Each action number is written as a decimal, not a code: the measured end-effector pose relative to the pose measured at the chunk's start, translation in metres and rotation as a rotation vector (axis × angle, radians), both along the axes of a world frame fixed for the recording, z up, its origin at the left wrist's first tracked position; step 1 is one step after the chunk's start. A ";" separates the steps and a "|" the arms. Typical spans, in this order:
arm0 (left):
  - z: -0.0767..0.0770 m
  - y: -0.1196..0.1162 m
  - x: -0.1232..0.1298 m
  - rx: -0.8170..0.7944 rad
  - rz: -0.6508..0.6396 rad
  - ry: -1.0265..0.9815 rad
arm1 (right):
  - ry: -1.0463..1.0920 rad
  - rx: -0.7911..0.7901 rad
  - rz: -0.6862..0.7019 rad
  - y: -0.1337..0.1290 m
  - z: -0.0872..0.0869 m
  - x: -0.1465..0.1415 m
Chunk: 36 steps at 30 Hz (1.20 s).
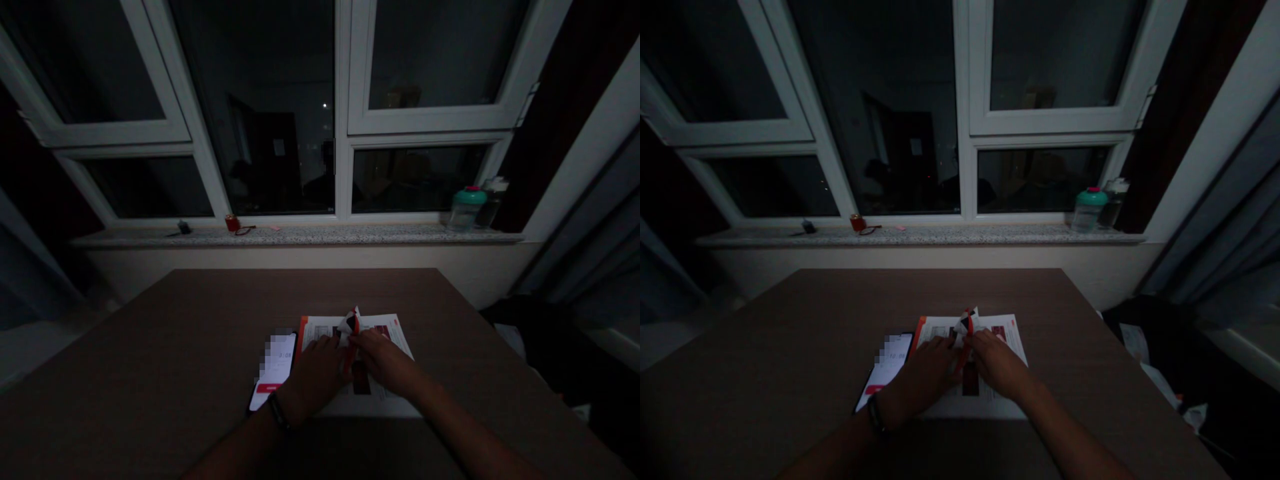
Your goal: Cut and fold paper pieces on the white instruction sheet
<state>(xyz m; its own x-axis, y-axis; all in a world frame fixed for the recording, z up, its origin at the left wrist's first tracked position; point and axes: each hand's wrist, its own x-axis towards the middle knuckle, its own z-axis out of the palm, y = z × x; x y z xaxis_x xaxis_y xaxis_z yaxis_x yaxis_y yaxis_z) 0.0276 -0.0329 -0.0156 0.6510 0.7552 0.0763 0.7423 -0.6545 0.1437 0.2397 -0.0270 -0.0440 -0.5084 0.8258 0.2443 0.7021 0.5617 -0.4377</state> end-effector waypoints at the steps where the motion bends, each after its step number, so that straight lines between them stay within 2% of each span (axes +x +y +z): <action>1: 0.000 0.000 0.000 0.002 -0.002 -0.004 | 0.007 0.017 -0.005 0.000 0.000 0.000; 8: 0.002 0.001 0.000 0.004 -0.006 0.030 | -0.086 0.142 -0.119 0.004 0.001 -0.001; 14: 0.004 0.001 0.001 0.011 0.000 0.041 | -0.081 0.216 -0.180 0.006 0.001 -0.001; 23: -0.005 0.006 -0.002 0.040 -0.010 0.056 | -0.016 0.257 -0.242 0.008 0.002 0.000; 28: -0.003 0.008 -0.005 0.024 -0.012 0.053 | 0.013 0.270 -0.239 0.009 0.001 0.002; 36: -0.006 0.012 -0.011 0.063 -0.082 0.097 | 0.024 0.305 -0.282 0.011 -0.001 0.004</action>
<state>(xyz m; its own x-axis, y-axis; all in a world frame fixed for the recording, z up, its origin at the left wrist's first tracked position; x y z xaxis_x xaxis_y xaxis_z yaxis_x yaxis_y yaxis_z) 0.0165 -0.0212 -0.0213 0.7171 0.6947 0.0554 0.6943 -0.7191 0.0303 0.2440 -0.0158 -0.0448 -0.2641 0.8200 0.5079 0.8387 0.4553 -0.2990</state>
